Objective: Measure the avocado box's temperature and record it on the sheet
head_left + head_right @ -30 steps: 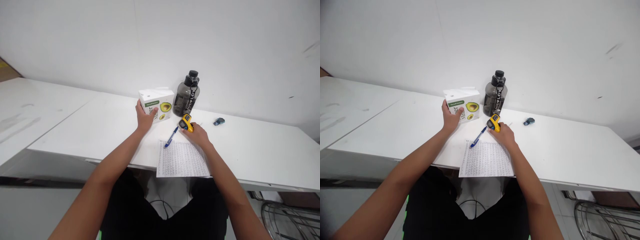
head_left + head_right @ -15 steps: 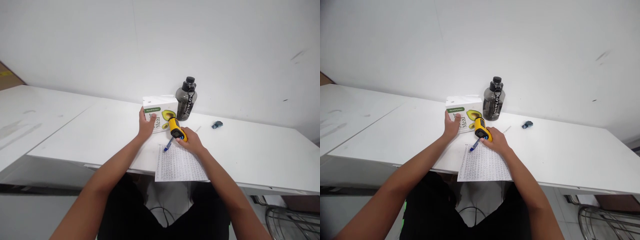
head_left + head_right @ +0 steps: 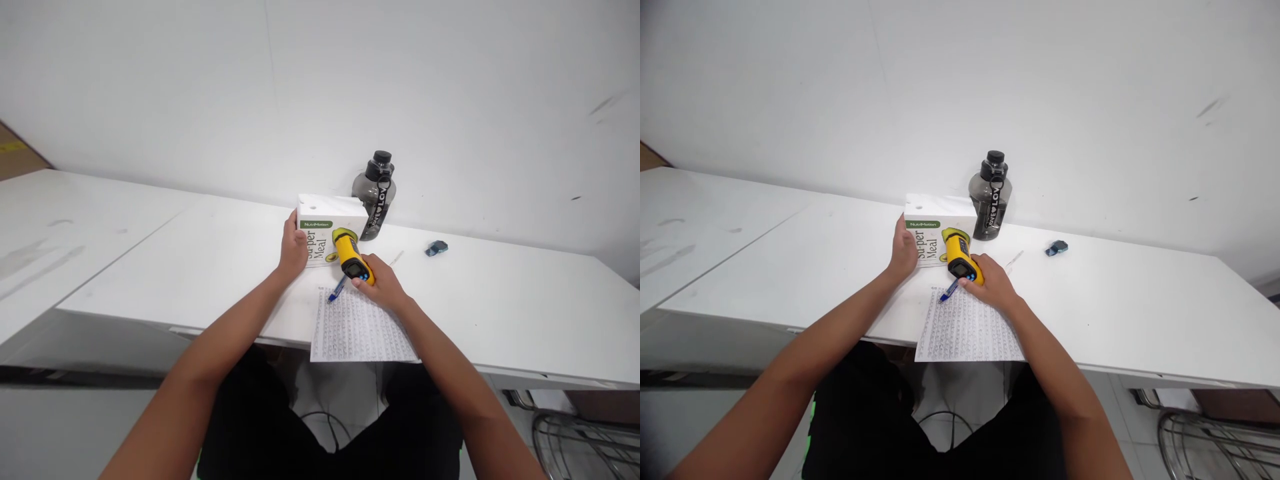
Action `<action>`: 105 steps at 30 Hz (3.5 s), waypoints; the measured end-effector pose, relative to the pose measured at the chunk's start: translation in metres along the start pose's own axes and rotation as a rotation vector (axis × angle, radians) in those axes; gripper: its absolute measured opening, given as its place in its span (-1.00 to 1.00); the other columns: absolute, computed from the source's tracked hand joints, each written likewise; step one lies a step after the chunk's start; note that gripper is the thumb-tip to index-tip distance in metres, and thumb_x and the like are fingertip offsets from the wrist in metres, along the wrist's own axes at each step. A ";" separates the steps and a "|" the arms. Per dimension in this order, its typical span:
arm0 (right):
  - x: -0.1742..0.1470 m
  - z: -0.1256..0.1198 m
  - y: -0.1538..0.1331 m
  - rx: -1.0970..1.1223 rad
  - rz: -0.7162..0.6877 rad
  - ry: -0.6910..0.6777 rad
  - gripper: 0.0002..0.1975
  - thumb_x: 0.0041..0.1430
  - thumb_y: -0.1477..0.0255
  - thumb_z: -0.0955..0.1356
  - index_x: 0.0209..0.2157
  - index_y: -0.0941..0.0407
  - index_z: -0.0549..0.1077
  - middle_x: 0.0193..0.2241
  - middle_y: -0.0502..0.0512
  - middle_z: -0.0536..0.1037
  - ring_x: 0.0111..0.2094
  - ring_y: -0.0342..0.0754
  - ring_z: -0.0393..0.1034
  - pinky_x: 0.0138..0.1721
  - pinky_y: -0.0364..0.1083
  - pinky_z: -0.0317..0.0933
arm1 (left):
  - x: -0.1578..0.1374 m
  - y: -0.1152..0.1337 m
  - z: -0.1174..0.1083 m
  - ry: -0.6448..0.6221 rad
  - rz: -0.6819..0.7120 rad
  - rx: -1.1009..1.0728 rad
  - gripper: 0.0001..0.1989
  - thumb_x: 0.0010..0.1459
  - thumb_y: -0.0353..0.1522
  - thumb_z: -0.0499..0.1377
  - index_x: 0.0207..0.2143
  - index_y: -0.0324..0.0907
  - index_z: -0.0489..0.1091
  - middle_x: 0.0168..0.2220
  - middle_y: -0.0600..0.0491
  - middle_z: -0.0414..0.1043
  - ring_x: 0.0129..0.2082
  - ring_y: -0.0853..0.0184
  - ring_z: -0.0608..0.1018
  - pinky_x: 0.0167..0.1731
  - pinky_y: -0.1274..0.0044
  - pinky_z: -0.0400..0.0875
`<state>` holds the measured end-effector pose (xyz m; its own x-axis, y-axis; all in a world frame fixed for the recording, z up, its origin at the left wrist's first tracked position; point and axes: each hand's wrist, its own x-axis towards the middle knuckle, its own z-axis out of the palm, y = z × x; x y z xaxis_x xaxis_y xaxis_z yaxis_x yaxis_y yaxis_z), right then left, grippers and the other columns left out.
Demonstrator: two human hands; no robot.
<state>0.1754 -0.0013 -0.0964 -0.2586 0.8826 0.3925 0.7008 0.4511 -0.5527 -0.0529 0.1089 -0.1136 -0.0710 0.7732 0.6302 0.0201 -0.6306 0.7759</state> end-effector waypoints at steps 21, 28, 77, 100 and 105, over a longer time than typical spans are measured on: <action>0.001 0.003 0.014 0.049 -0.047 0.136 -0.35 0.22 -0.16 0.21 -0.03 0.12 0.42 -0.30 0.14 0.48 -0.34 0.03 0.37 -0.30 0.02 0.29 | 0.003 -0.001 -0.007 -0.050 0.020 0.047 -0.30 0.27 0.16 -0.12 0.29 0.02 0.26 0.15 -0.10 0.38 0.20 0.08 0.40 0.25 0.17 0.25; 0.001 0.005 0.014 0.074 0.010 0.148 -0.34 0.22 -0.17 0.17 -0.06 0.11 0.43 -0.32 0.12 0.49 -0.34 0.03 0.37 -0.29 0.01 0.28 | 0.003 0.004 -0.007 -0.036 0.005 0.082 -0.32 0.27 0.14 -0.08 0.28 0.02 0.27 0.11 -0.09 0.39 0.22 0.08 0.39 0.28 0.16 0.22; 0.005 0.000 0.021 -0.263 0.171 0.141 -0.38 0.17 -0.08 0.34 0.04 0.12 0.43 -0.20 0.22 0.57 -0.21 0.15 0.45 -0.29 0.03 0.28 | 0.018 -0.015 -0.026 0.219 -0.141 0.132 -0.21 0.15 0.24 -0.01 0.22 -0.06 0.21 0.10 -0.15 0.42 0.07 0.13 0.52 0.08 0.31 0.41; 0.009 -0.008 0.027 -0.611 0.109 0.023 -0.52 0.24 0.50 0.29 0.20 0.15 0.37 0.23 0.36 0.36 0.22 0.25 0.22 0.12 0.17 0.15 | 0.019 -0.013 -0.031 0.121 0.172 0.375 -0.20 0.27 0.18 -0.21 0.44 0.05 -0.14 0.36 -0.14 0.04 0.39 0.07 0.14 0.36 0.11 0.02; 0.008 0.006 0.020 -0.613 -0.183 -0.079 -0.44 0.17 0.68 0.27 0.16 0.01 0.45 0.34 0.21 0.25 0.37 0.22 0.03 0.26 0.25 0.01 | 0.016 -0.014 -0.028 0.006 0.363 0.385 -0.26 0.31 0.12 -0.17 0.44 0.14 -0.22 0.43 -0.05 -0.11 0.44 0.10 0.01 0.40 0.12 -0.08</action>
<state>0.1838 0.0155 -0.1090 -0.4418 0.8161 0.3724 0.8874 0.4586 0.0477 -0.0826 0.1285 -0.1150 0.0031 0.5087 0.8610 0.4090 -0.7863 0.4631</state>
